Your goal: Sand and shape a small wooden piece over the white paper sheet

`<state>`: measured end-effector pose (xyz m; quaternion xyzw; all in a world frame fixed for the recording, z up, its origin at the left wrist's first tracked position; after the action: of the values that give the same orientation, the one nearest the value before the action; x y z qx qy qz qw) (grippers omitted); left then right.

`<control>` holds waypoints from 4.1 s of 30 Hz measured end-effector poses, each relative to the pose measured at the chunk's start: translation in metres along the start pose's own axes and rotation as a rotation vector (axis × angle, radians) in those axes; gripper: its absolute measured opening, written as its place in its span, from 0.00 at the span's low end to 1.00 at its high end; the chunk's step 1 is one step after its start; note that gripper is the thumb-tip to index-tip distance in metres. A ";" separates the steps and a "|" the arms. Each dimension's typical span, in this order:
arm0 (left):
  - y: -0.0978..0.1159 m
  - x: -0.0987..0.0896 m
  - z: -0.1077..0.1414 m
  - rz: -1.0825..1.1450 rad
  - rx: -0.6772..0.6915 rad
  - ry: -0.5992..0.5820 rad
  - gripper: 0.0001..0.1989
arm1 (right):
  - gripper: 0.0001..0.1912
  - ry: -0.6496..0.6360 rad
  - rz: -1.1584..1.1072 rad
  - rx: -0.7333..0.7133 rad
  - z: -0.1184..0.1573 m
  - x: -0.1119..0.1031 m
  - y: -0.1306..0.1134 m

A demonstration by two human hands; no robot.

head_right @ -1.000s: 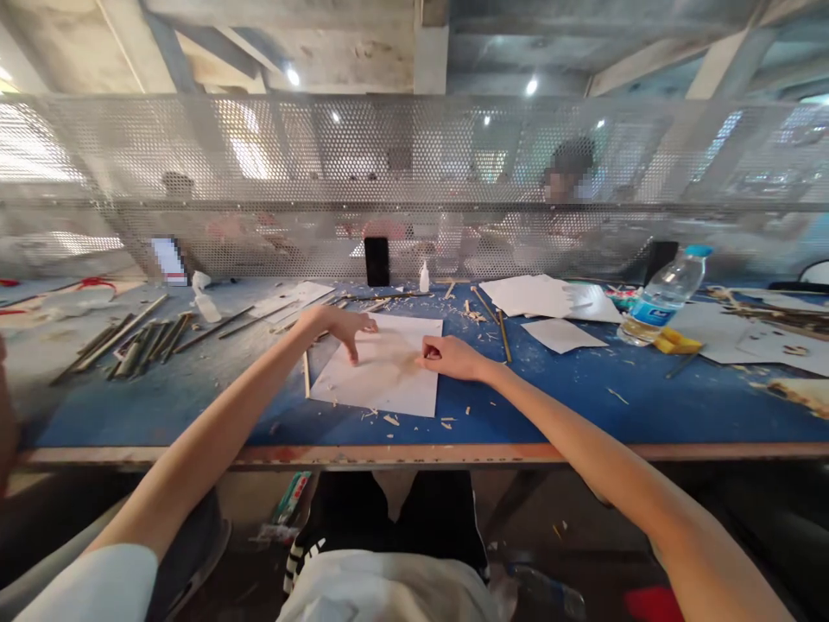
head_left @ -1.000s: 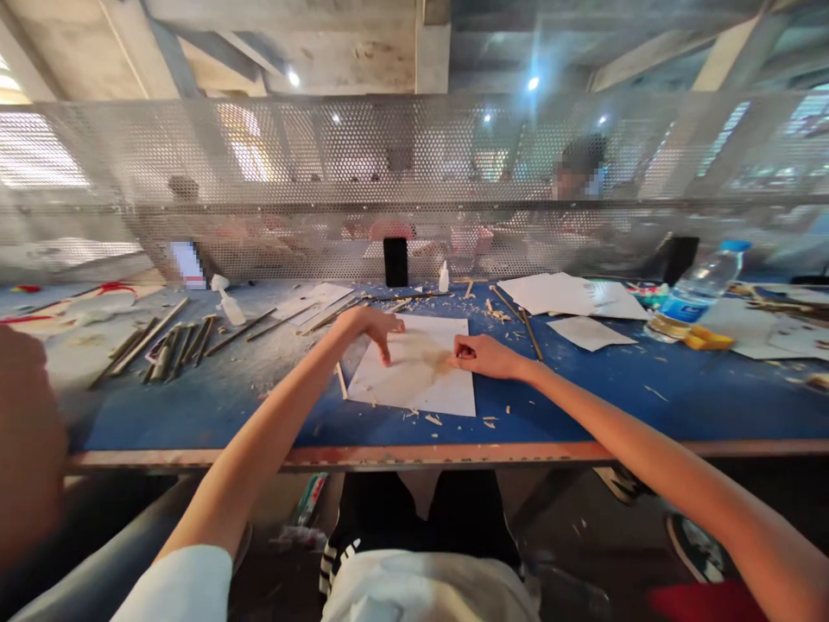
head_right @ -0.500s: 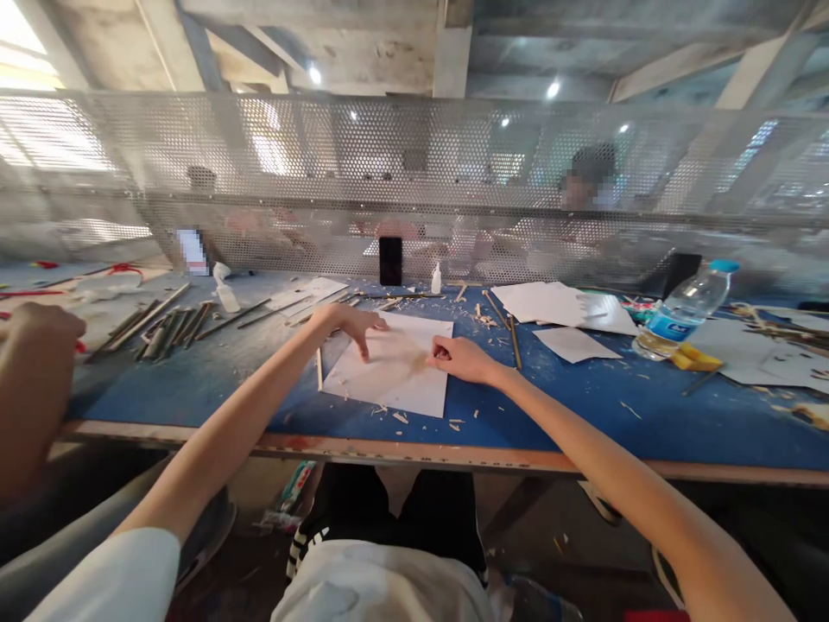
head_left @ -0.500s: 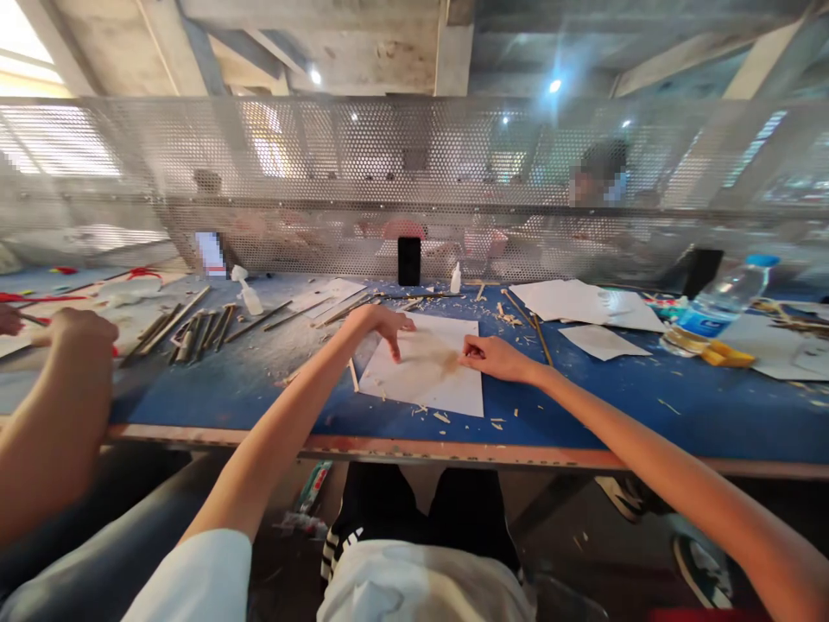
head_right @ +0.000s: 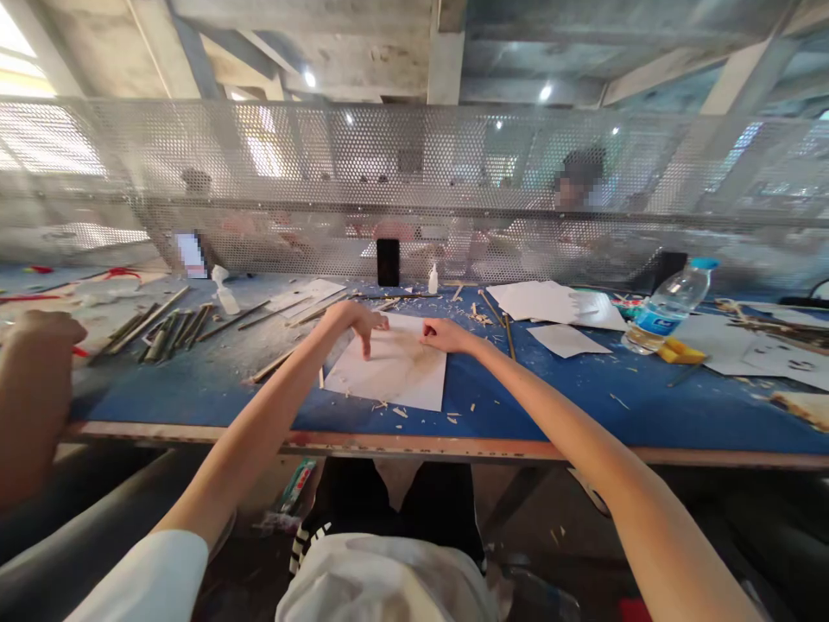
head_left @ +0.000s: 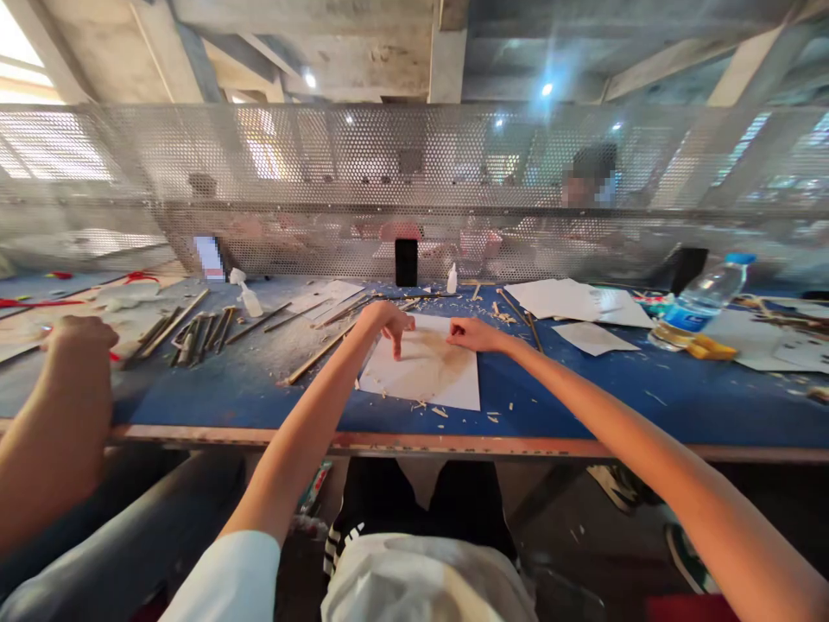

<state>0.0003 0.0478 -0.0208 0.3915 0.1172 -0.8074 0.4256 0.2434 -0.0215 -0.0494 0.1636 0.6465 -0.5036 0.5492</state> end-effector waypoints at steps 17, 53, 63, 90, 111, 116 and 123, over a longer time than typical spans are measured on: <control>0.008 0.016 0.002 0.017 -0.068 0.424 0.13 | 0.21 0.212 -0.337 0.007 -0.020 -0.022 0.064; 0.065 0.033 0.009 -0.059 0.161 1.145 0.14 | 0.24 0.079 -0.985 -0.161 0.013 -0.023 0.044; 0.075 0.033 0.013 -0.113 0.184 1.086 0.13 | 0.26 -0.010 -0.817 -0.097 0.009 -0.014 0.029; 0.080 0.037 0.006 -0.129 0.235 1.069 0.08 | 0.31 -0.026 -0.682 -0.098 -0.001 -0.007 0.037; 0.076 0.031 -0.002 -0.122 0.215 1.025 0.07 | 0.38 0.114 -0.593 0.009 0.006 -0.019 0.023; 0.075 0.032 -0.004 -0.121 0.202 1.020 0.08 | 0.39 0.140 -0.604 -0.009 0.007 -0.020 0.013; 0.075 0.031 -0.005 -0.105 0.175 1.015 0.09 | 0.40 0.134 -0.603 0.001 0.006 -0.017 0.016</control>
<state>0.0510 -0.0134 -0.0365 0.7614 0.2607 -0.5430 0.2397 0.2649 -0.0132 -0.0415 -0.0026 0.7004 -0.6323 0.3312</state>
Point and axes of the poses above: each hand's wrist, its own z-axis away from the middle knuckle, its own x-axis out of the palm, y = z × x, the point moved 2 cm from there along -z, towards the middle knuckle, and after that the axes turned 12 degrees about -y, right-handed, at the moved point
